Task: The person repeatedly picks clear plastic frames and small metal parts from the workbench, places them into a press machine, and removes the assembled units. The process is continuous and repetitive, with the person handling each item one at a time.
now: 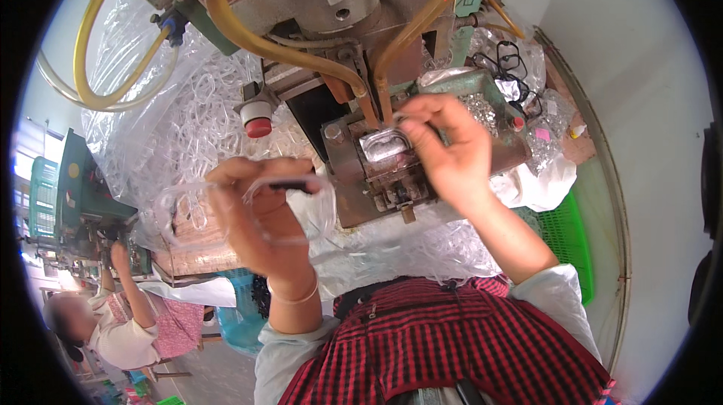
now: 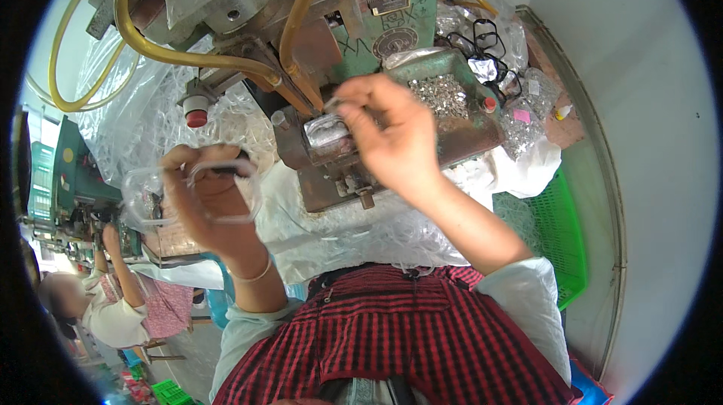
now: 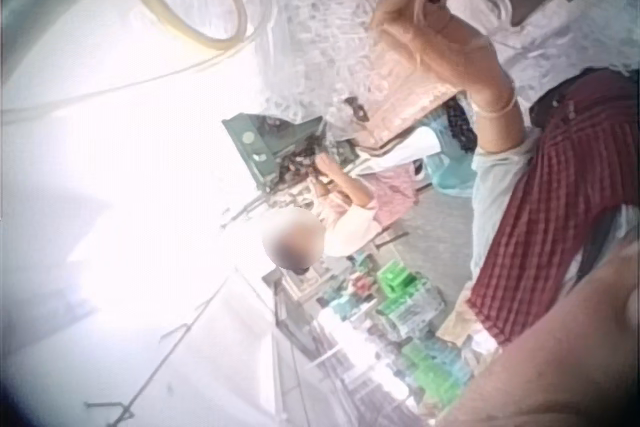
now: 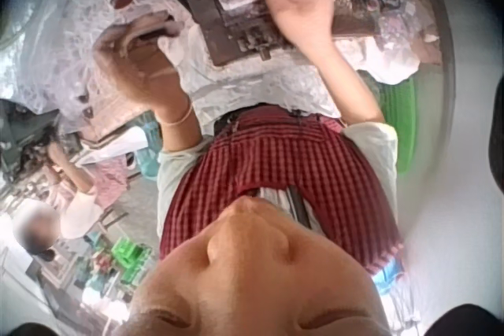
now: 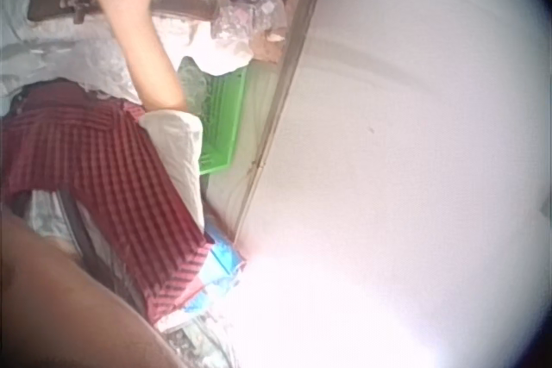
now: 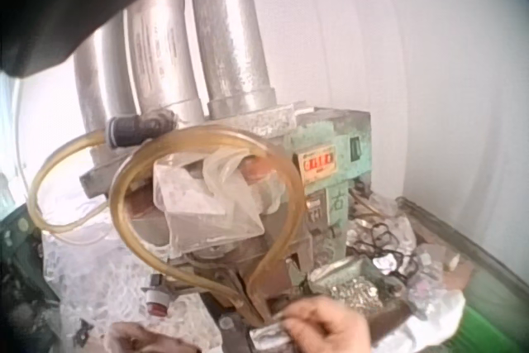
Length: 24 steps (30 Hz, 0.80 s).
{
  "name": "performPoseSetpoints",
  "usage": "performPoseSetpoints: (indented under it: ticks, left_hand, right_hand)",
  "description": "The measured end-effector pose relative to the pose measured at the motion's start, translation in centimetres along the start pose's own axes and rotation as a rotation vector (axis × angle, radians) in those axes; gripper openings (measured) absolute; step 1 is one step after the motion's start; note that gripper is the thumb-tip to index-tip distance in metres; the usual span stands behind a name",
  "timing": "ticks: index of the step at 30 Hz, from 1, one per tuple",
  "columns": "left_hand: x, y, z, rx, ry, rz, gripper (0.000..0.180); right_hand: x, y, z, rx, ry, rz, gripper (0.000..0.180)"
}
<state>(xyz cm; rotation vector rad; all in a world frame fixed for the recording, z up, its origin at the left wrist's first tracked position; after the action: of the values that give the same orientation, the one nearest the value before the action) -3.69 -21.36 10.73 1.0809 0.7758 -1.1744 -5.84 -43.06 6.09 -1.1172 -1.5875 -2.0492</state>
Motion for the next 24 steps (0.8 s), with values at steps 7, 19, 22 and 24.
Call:
performPoseSetpoints:
  ticks: [7, 19, 22, 24]
  left_hand:
    - [-5.3, 1.3, 2.5, 0.126, 0.418, 0.505, 0.039]
    - [-5.3, 2.8, 3.8, 0.144, 0.218, 0.232, 0.03]
    - [-4.6, 1.7, 3.2, 0.193, 0.218, 0.216, 0.03]
    - [-3.7, 0.0, 2.3, 0.31, 0.18, 0.113, 0.031]
  right_hand:
    - [-0.4, -0.6, 2.2, 0.008, 0.265, 0.128, 0.045]
    - [-0.7, -1.4, 2.6, -0.094, 0.403, 0.127, 0.043]
    - [2.0, -1.4, 2.7, -0.061, 0.317, 0.246, 0.047]
    - [3.9, -1.0, 2.5, 0.123, 0.072, 0.131, 0.058]
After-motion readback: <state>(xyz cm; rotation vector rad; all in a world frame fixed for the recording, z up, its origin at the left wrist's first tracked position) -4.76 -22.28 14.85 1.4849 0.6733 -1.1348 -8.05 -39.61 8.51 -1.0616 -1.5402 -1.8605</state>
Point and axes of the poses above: each hand's wrist, its own y-axis towards the middle knuckle, its own z-axis out of the palm, x = y × z, the point moved 5 cm from there along y, towards the middle knuckle, and after that the axes turned 15 degrees about -z, right-handed, at the moved point
